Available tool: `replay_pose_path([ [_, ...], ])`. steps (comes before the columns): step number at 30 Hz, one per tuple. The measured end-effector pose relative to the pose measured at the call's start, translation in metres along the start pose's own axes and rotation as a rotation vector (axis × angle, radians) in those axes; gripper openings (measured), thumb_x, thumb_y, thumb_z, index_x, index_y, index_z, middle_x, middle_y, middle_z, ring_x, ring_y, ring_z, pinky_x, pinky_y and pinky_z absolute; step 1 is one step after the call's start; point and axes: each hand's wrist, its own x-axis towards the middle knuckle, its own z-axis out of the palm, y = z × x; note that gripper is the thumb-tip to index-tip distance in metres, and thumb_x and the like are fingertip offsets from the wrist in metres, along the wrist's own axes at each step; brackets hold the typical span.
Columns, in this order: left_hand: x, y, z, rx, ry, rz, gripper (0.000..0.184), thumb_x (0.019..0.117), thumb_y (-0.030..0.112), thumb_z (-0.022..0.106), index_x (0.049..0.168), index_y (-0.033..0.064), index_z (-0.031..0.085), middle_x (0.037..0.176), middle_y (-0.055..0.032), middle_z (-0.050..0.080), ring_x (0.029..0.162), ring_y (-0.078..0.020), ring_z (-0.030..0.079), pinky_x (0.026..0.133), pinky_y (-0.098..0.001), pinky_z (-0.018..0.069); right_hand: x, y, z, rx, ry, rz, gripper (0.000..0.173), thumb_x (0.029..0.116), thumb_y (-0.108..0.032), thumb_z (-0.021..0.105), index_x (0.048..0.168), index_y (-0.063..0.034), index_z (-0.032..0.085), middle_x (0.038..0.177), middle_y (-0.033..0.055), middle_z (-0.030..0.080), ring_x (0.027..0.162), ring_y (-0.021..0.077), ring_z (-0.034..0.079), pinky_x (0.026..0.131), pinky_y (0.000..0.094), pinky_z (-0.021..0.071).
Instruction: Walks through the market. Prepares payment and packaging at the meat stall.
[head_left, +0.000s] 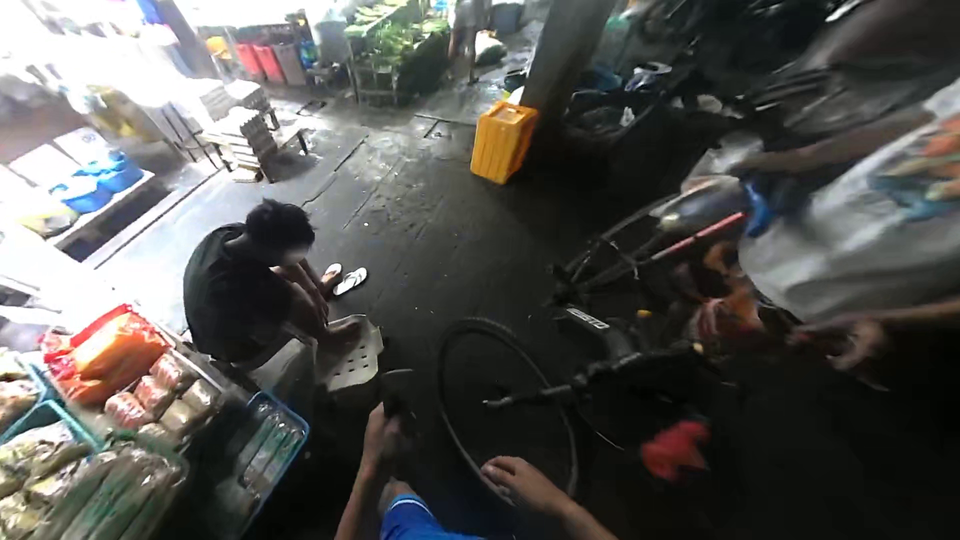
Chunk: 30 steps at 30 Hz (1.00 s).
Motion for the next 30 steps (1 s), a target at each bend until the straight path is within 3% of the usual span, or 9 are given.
replay_pose_path([
  [3, 0.052, -0.014, -0.039, 0.042, -0.232, -0.079, 0.024, 0.1, 0.01, 0.057, 0.122, 0.0022, 0.065, 0.101, -0.0083, 0.073, 0.087, -0.0174, 0.071, 0.081, -0.0398, 0.061, 0.042, -0.079, 0.022, 0.118, -0.098, -0.117, 0.05, 0.1023, -0.048, 0.055, 0.143, -0.0198, 0.058, 0.1, 0.0082, 0.066, 0.069, 0.0158, 0.058, 0.062, 0.0378, 0.0517],
  [6, 0.094, 0.004, -0.05, 0.041, -0.516, -0.064, 0.069, 0.0986, 0.006, 0.054, 0.162, 0.0117, 0.025, 0.149, -0.0117, 0.054, 0.124, -0.0212, 0.062, 0.104, -0.0456, 0.0542, 0.085, -0.161, 0.045, 0.35, -0.008, -0.191, 0.056, 0.0988, -0.049, 0.057, 0.139, -0.0098, 0.056, 0.1, 0.0059, 0.067, 0.076, 0.0127, 0.062, 0.069, 0.0345, 0.0554],
  [7, 0.101, 0.017, -0.051, 0.077, -0.59, -0.07, 0.078, 0.0989, 0.008, 0.052, 0.165, 0.0141, 0.011, 0.154, -0.0134, 0.049, 0.123, -0.0222, 0.063, 0.101, -0.0467, 0.0557, 0.09, -0.187, 0.056, 0.465, 0.099, -0.182, 0.049, 0.0989, -0.046, 0.06, 0.127, -0.0054, 0.059, 0.095, 0.0058, 0.069, 0.077, 0.0139, 0.066, 0.071, 0.0356, 0.0584],
  [10, 0.133, 0.06, -0.062, 0.1, -0.702, -0.06, 0.085, 0.1005, 0.008, 0.05, 0.165, 0.0138, -0.006, 0.157, -0.018, 0.043, 0.113, -0.0234, 0.068, 0.093, -0.0461, 0.0587, 0.103, -0.259, 0.066, 0.618, 0.406, -0.173, 0.035, 0.1028, -0.026, 0.061, 0.127, -0.0014, 0.061, 0.102, 0.0093, 0.074, 0.09, 0.0174, 0.073, 0.082, 0.0382, 0.063],
  [13, 0.187, 0.08, -0.073, 0.056, -0.722, -0.04, 0.09, 0.0985, 0.008, 0.055, 0.165, 0.012, -0.006, 0.155, -0.0245, 0.04, 0.119, -0.0289, 0.064, 0.096, -0.0473, 0.0576, 0.134, -0.301, 0.049, 0.557, 0.541, -0.225, 0.035, 0.1011, -0.021, 0.063, 0.13, -0.0019, 0.06, 0.108, 0.0058, 0.074, 0.097, 0.0117, 0.072, 0.089, 0.0321, 0.0611],
  [20, 0.338, 0.07, -0.087, -0.054, -0.67, -0.103, 0.091, 0.0971, 0.005, 0.056, 0.163, 0.0035, -0.007, 0.17, -0.0182, 0.014, 0.148, -0.0214, 0.039, 0.118, -0.04, 0.041, 0.272, -0.362, -0.02, 0.202, 0.498, -0.199, 0.037, 0.0992, -0.029, 0.065, 0.122, -0.001, 0.068, 0.108, 0.0039, 0.075, 0.1, 0.0041, 0.071, 0.094, 0.0266, 0.0589],
  [23, 0.396, 0.041, -0.088, 0.023, -0.587, -0.258, 0.091, 0.0963, 0.007, 0.056, 0.165, 0.0086, -0.004, 0.163, -0.0169, 0.034, 0.127, -0.0191, 0.061, 0.102, -0.0413, 0.0551, 0.354, -0.353, -0.044, 0.249, 0.296, -0.115, 0.033, 0.0997, -0.03, 0.064, 0.119, -0.0035, 0.069, 0.104, 0.0031, 0.076, 0.096, 0.0058, 0.072, 0.09, 0.0282, 0.0607],
  [27, 0.455, -0.012, -0.076, -0.057, -0.496, -0.505, 0.08, 0.0996, 0.005, 0.052, 0.164, 0.0071, 0.006, 0.152, -0.0168, 0.049, 0.125, -0.0188, 0.062, 0.105, -0.041, 0.054, 0.441, -0.336, -0.06, 0.325, 0.145, 0.101, 0.034, 0.0991, -0.038, 0.062, 0.114, -0.009, 0.071, 0.094, -0.0003, 0.075, 0.085, 0.007, 0.072, 0.081, 0.0326, 0.063],
  [30, 0.471, -0.04, -0.062, -0.091, -0.511, -0.796, 0.074, 0.1009, 0.007, 0.05, 0.163, 0.0093, 0.011, 0.12, -0.0144, 0.066, 0.085, -0.0175, 0.07, 0.075, -0.0384, 0.062, 0.462, -0.32, -0.063, 0.365, 0.107, 0.394, 0.036, 0.0999, -0.04, 0.06, 0.116, -0.0083, 0.069, 0.09, 0.0021, 0.074, 0.078, 0.0108, 0.072, 0.073, 0.0366, 0.0633],
])
